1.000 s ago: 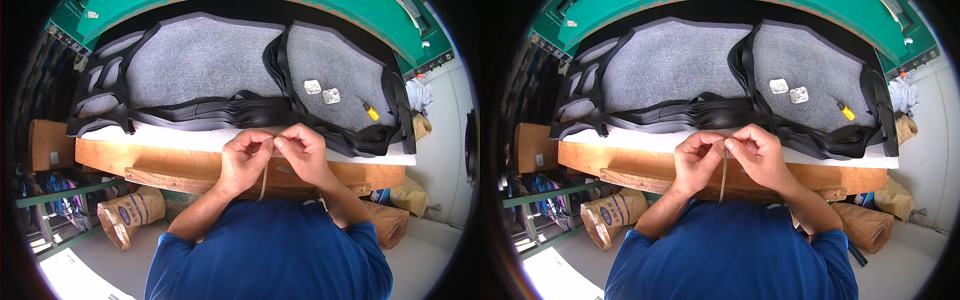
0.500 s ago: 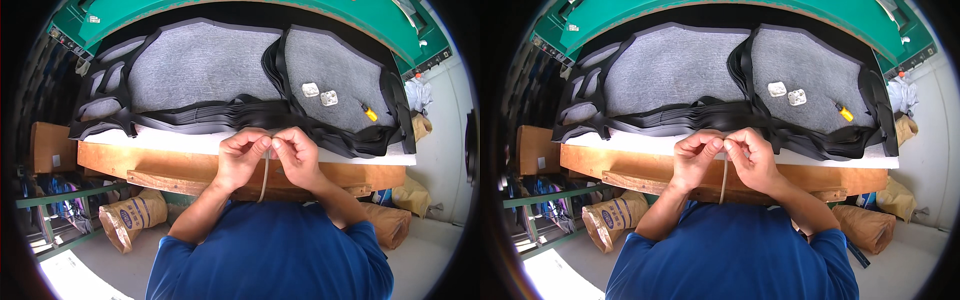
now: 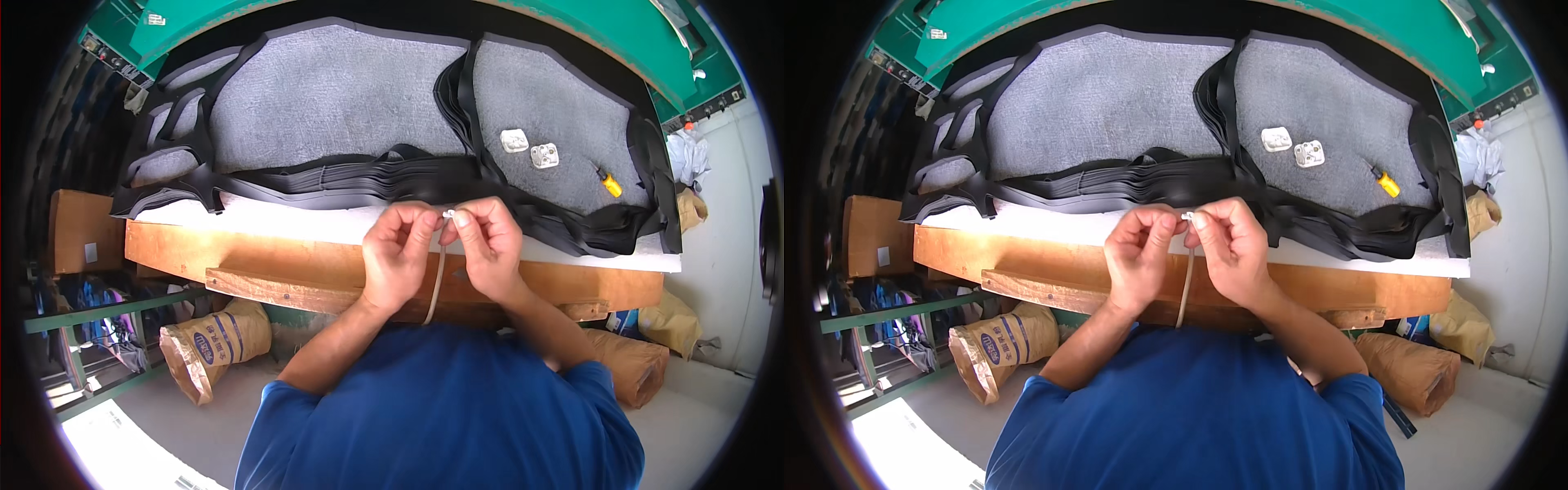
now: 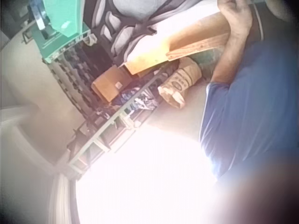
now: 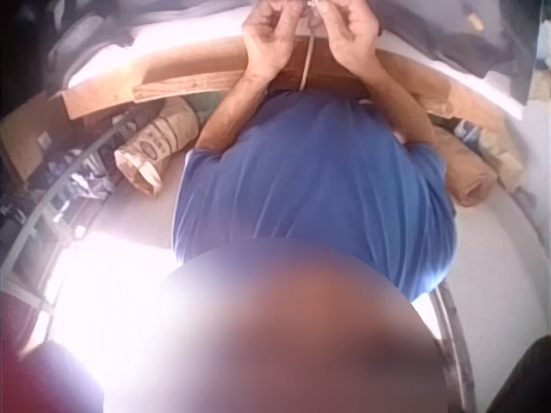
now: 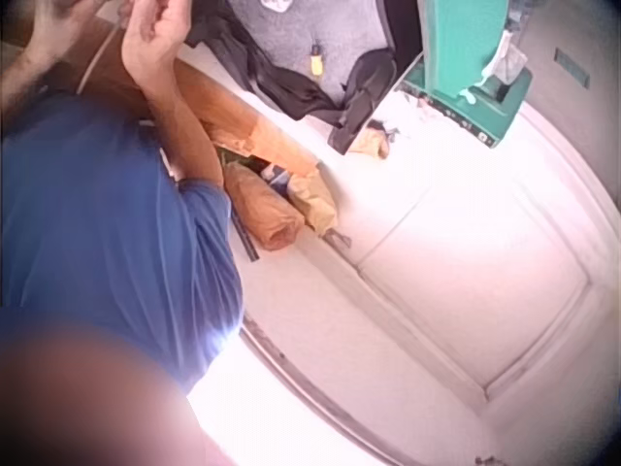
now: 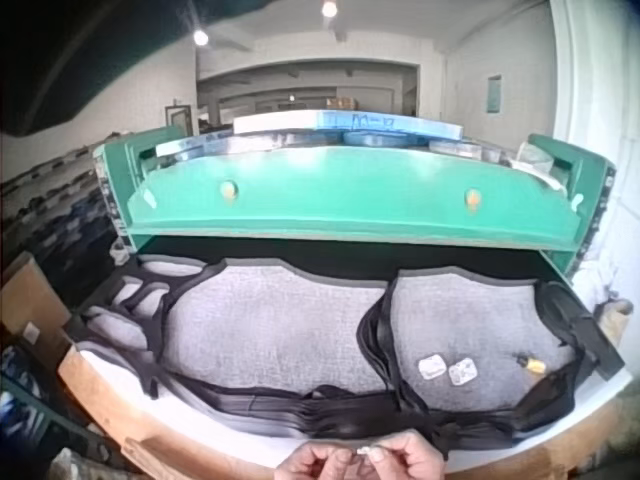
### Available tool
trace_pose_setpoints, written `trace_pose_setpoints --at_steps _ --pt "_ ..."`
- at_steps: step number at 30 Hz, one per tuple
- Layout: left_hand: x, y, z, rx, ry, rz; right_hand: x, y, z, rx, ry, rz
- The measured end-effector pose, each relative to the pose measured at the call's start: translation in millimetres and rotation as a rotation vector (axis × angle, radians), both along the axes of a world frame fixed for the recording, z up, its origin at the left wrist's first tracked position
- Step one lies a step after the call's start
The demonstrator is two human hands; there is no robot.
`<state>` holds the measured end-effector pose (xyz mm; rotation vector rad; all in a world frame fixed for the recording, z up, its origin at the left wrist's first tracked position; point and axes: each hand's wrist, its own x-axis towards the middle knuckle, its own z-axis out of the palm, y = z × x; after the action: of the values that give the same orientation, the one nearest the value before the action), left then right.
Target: The person is preparing wires and assembling them into an electrical plug using tools.
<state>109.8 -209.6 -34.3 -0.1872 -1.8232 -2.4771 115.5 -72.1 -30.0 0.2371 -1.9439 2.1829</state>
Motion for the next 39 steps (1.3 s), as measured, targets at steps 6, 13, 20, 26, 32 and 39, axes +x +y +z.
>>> trace_pose_setpoints --at_steps 6,13,20,26,32,39 --pt "-10 -12 19 -0.037 -0.042 -0.152 -2 4 5 0.055 -0.002 0.131" --pt "-13 -20 22 -0.382 0.109 -0.313 -4 5 12 0.053 -0.041 0.199" --pt "-5 -17 19 -0.063 0.085 -0.294 2 -4 8 -0.094 -0.042 0.175" --pt "-3 -18 8 0.171 -0.106 -0.334 10 -5 5 -0.176 -0.088 0.128" --pt "-6 -15 8 0.015 -0.067 -0.317 0 18 31 0.081 -0.251 0.284" --pt "-10 -21 14 -0.083 -0.085 -0.477 -9 24 46 0.28 -0.317 0.493"
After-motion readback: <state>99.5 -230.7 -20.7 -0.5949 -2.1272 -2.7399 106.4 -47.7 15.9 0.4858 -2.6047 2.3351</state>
